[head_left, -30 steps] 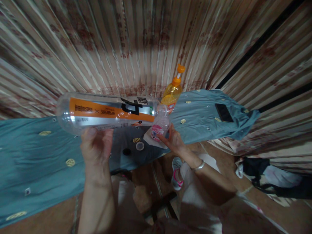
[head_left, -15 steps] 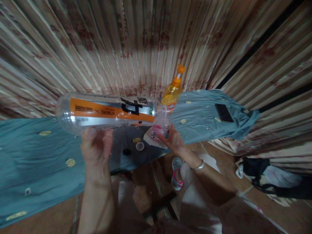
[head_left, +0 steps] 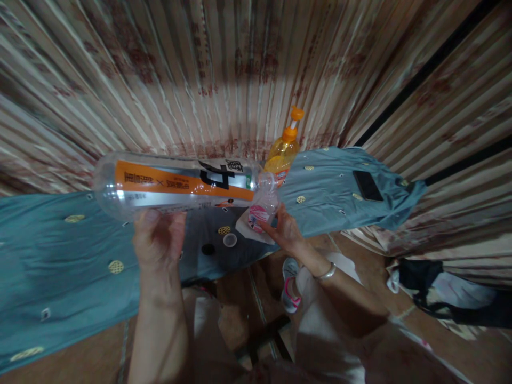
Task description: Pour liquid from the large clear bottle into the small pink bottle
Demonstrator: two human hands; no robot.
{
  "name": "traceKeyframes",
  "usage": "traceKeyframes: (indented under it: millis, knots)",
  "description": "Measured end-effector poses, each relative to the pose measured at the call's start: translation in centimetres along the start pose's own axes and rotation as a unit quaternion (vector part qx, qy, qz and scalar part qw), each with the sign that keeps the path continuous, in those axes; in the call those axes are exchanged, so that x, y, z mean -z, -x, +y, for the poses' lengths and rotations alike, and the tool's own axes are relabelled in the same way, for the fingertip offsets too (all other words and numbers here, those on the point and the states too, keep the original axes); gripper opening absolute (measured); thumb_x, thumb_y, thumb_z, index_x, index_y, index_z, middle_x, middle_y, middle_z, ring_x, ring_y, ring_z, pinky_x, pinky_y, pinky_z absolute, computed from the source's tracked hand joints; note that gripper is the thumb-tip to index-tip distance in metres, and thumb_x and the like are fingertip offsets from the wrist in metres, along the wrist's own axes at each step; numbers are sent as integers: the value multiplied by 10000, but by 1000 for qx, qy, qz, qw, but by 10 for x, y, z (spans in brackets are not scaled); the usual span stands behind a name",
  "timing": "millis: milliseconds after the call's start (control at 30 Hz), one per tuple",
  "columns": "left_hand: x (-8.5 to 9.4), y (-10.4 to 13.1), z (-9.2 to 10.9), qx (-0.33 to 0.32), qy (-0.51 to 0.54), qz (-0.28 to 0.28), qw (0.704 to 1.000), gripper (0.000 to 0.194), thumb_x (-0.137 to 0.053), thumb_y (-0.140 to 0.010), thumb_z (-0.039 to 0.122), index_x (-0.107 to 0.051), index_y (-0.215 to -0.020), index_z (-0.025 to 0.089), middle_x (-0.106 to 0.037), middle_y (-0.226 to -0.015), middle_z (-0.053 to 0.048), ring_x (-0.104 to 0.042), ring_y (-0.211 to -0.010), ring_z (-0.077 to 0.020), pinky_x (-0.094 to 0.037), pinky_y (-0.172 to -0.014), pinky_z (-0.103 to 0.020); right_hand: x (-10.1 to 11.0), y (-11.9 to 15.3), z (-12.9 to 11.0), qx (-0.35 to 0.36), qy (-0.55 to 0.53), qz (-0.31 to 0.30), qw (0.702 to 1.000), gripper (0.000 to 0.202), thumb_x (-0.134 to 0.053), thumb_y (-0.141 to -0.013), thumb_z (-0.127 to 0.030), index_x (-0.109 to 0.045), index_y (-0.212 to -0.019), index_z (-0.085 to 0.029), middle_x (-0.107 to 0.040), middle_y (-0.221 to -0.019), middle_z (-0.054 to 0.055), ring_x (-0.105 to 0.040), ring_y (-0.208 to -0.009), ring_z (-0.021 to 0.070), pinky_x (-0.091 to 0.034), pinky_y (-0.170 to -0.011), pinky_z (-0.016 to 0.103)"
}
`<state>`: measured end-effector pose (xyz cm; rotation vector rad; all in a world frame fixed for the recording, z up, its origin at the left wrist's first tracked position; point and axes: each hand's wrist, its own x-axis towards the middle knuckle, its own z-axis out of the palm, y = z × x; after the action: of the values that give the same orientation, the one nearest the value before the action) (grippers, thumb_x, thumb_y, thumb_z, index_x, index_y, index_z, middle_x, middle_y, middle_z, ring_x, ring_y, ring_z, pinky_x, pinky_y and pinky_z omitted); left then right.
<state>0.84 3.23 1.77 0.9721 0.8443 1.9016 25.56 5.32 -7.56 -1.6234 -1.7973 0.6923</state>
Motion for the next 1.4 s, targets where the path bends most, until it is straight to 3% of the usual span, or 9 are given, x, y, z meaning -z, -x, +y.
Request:
traceKeyframes:
  millis: [233, 533, 800, 1033, 1233, 1400]
  knots:
    - [0, -1, -1, 3, 4, 3, 1000, 316, -889, -566, 530, -695, -774, 393, -776, -875, 25, -689, -1194, -335, -616, -906, -501, -1, 0, 1, -1, 5, -5, 1000, 425, -712, -852, -437, -539, -1181, -231, -741, -967, 83, -736, -887, 291, -580, -766, 409]
    - [-1, -2, -3, -15, 24, 35, 999, 349, -901, -540, 479, -728, -827, 385, -779, -933, 25, -659, -1225, -337, -558, -1050, -526, -3, -1, 2, -8, 10, 4, 1000, 488, -719, -831, -450, -547, -1216, -203, -758, -1013, 119, -743, -916, 320, -584, -792, 443]
    - [1, 0, 0, -1, -26, -10, 1000, 247, -834, -628, 552, -705, -802, 432, -762, -869, -13, -648, -1234, -369, -597, -959, -580, -2, -1, 2, 8, 1, -1, 1000, 460, -695, -834, -461, -543, -1214, -250, -755, -1031, 92, -741, -966, 320, -607, -816, 462]
    - [0, -1, -1, 2, 7, 1, 1000, 280, -884, -593, 498, -694, -789, 437, -761, -851, 27, -650, -1239, -337, -561, -1046, -546, -2, -1, 1, -7, 5, -1, 1000, 456, -706, -829, -441, -559, -1215, -247, -764, -981, 90, -753, -920, 312, -606, -770, 413]
    - [1, -2, -5, -14, 22, 23, 999, 353, -869, -579, 472, -728, -892, 389, -775, -935, 19, -671, -1212, -340, -573, -1008, -535, -1, 0, -1, 1, 17, 8, 1000, 429, -724, -831, -428, -569, -1172, -218, -749, -978, 105, -760, -919, 313, -601, -766, 395]
    - [2, -1, -5, -3, 10, 19, 1000, 361, -873, -580, 491, -720, -891, 391, -778, -967, 18, -679, -1205, -338, -589, -962, -512, -2, 0, 0, -1, 27, 7, 1000, 451, -716, -835, -436, -550, -1205, -238, -754, -983, 92, -754, -907, 323, -606, -777, 459]
